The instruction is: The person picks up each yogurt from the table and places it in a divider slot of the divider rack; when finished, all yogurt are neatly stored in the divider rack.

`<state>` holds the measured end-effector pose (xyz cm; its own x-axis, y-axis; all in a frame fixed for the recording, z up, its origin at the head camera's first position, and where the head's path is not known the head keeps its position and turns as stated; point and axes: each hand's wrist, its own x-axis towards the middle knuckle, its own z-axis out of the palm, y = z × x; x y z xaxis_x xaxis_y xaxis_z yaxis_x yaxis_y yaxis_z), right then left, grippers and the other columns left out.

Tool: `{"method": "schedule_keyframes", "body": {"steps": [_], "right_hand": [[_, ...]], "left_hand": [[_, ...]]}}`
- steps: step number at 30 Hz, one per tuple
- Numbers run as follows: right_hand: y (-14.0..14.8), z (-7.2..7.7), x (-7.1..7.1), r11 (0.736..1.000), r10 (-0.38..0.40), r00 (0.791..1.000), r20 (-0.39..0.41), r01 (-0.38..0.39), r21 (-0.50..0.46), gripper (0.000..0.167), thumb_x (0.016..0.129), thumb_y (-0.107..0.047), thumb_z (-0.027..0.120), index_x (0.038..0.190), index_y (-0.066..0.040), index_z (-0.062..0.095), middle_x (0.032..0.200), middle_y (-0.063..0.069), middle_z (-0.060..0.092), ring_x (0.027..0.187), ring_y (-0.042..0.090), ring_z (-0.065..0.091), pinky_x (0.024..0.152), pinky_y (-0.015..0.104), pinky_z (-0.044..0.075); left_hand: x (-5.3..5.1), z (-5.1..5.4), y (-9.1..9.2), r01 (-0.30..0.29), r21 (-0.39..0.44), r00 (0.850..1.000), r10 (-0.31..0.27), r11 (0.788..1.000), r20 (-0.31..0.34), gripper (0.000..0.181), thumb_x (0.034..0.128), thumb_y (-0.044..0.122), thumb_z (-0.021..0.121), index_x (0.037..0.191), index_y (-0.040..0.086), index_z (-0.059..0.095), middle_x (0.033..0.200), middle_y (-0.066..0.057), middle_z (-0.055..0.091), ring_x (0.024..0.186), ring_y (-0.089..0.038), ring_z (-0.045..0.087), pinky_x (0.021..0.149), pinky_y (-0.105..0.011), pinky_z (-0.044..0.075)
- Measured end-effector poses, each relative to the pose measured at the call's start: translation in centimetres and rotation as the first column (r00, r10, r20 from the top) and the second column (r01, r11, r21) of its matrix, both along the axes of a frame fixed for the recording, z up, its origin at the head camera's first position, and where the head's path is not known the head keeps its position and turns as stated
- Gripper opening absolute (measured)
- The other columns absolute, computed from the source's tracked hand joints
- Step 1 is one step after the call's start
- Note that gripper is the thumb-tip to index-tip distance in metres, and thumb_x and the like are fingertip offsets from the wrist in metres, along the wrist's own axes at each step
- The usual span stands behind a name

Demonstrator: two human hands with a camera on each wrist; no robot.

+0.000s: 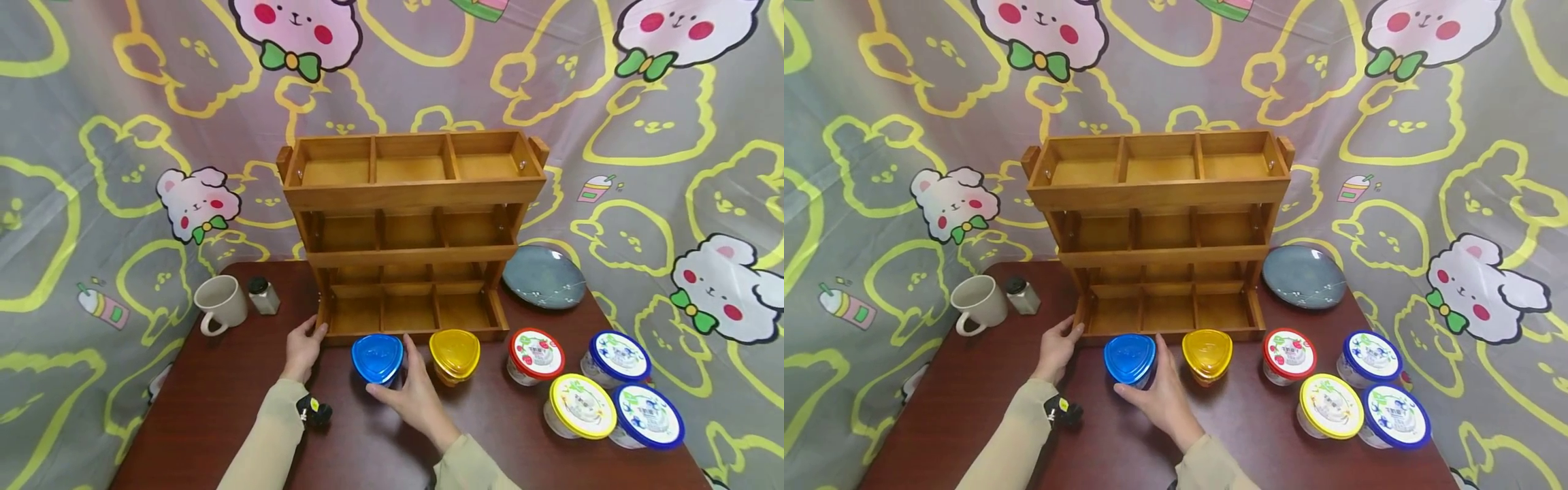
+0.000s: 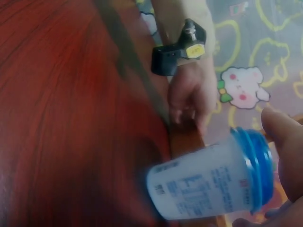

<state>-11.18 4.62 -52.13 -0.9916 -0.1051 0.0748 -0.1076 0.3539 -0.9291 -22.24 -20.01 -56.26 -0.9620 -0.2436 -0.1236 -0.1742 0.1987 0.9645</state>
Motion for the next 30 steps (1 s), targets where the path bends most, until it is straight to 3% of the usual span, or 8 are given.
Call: {"method": "schedule_keyframes", "body": {"steps": [11,30], "right_hand": [[-0.6,-1.4,-0.7,0.997,-0.011,1.0,0.003,0.011,-0.079,0.101,0.077,-0.03,0.087,0.154,-0.01,0.025,0.149,0.025,0.038,0.124,0.041,0.053,0.101,0.051,0.044],[-0.5,-1.3,-1.5,0.995,-0.016,0.999,0.05,0.021,-0.094,0.097,0.074,-0.031,0.09,0.148,-0.007,0.033,0.134,0.021,0.052,0.118,0.034,0.056,0.097,0.049,0.048]], "left_hand": [[0.1,-0.5,0.1,0.001,0.015,1.0,-0.001,1.0,0.0,0.049,0.1004,0.017,0.06,0.144,-0.002,0.048,0.144,-0.022,0.048,0.135,-0.032,0.041,0.112,-0.047,0.031],[0.1,-0.4,0.0,0.01,0.057,1.0,-0.01,0.998,0.005,0.049,0.1015,0.017,0.058,0.145,-0.001,0.047,0.146,-0.02,0.047,0.135,-0.033,0.041,0.111,-0.047,0.033]]}}
